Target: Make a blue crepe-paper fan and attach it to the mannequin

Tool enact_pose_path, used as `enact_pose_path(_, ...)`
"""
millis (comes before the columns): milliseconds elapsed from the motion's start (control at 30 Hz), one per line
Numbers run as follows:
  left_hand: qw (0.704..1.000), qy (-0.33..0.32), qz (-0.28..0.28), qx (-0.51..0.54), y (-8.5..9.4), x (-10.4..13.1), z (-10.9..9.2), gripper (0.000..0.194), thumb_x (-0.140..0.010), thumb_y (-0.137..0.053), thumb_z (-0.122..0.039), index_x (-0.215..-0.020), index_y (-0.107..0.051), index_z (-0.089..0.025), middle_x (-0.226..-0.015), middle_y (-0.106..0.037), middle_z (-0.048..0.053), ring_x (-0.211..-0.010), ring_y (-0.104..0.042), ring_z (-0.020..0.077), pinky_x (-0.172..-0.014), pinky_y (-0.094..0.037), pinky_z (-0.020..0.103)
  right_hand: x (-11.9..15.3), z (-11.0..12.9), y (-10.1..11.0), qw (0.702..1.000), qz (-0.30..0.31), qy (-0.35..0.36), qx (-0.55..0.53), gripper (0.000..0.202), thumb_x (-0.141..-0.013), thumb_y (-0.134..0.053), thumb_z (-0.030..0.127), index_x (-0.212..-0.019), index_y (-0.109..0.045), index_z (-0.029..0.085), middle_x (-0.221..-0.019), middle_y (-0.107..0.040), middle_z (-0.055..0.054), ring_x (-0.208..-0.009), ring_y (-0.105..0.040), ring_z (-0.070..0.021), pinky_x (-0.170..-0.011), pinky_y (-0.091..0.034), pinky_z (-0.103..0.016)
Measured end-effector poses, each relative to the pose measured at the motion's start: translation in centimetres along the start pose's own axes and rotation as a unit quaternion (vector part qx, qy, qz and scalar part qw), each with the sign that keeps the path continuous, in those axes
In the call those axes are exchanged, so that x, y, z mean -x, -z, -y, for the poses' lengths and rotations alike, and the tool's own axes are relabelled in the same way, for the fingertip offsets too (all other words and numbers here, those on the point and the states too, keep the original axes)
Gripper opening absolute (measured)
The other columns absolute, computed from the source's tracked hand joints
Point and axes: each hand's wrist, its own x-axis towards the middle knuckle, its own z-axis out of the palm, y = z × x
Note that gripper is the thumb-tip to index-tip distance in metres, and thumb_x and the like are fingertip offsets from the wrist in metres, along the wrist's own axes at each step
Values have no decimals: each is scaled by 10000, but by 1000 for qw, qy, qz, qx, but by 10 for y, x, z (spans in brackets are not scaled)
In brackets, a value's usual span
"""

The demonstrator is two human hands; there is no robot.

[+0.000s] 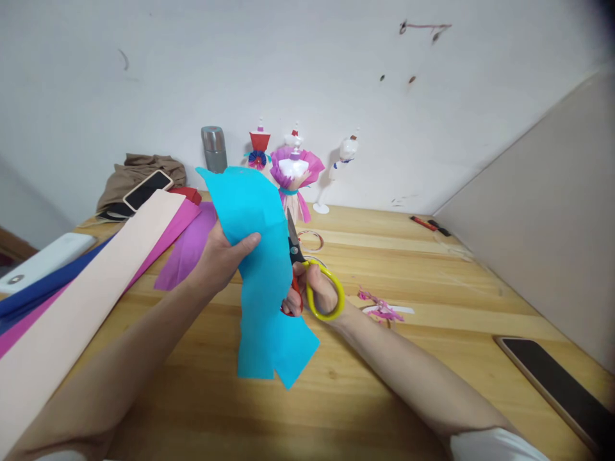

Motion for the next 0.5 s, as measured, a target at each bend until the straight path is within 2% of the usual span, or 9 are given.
enact_pose_path(133,1000,-1,1,-6,0,-1,1,515,-671,-893,-426,-1099,-683,-233,-1120,-775,83,-1069,-721,349,-889,-629,473,-3,-3,6,998,22,27,53,734,-846,-409,856,-509,-475,208,-359,-432,34,-375,-456,-108,-483,-438,-256)
enact_pose_path(267,1000,-1,-1,14,-1,0,-2,525,-646,-906,-382,-1098,-681,-241,-1145,-767,93,-1055,-728,344,-857,-637,450,-6,-9,10,995,-4,50,86,745,-864,-412,834,-452,-453,215,-327,-404,28,-349,-445,-109,-458,-436,-256)
enact_pose_path(333,999,12,17,28,0,-1,-7,588,-620,-916,-371,-1134,-668,-228,-1157,-761,114,-1078,-719,365,-846,-637,460,-6,-9,10,995,-7,48,89,748,-838,-431,851,-443,-459,217,-320,-404,27,-350,-454,-112,-452,-437,-257)
enact_pose_path(400,998,13,45,47,2,-2,-14,639,-592,-917,-413,-1145,-668,-212,-1125,-764,129,-1088,-712,390,-827,-639,468,-6,-7,9,994,11,54,90,748,-838,-430,849,-436,-459,219,-317,-403,27,-354,-457,-110,-450,-433,-249)
enact_pose_path(500,994,-6,63,88,6,-5,-28,564,-619,-856,-550,-1046,-710,-211,-1038,-772,108,-1059,-723,382,-811,-643,460,-3,-6,9,992,41,69,96,730,-900,-407,787,-449,-470,217,-338,-408,26,-370,-453,-97,-453,-408,-230)
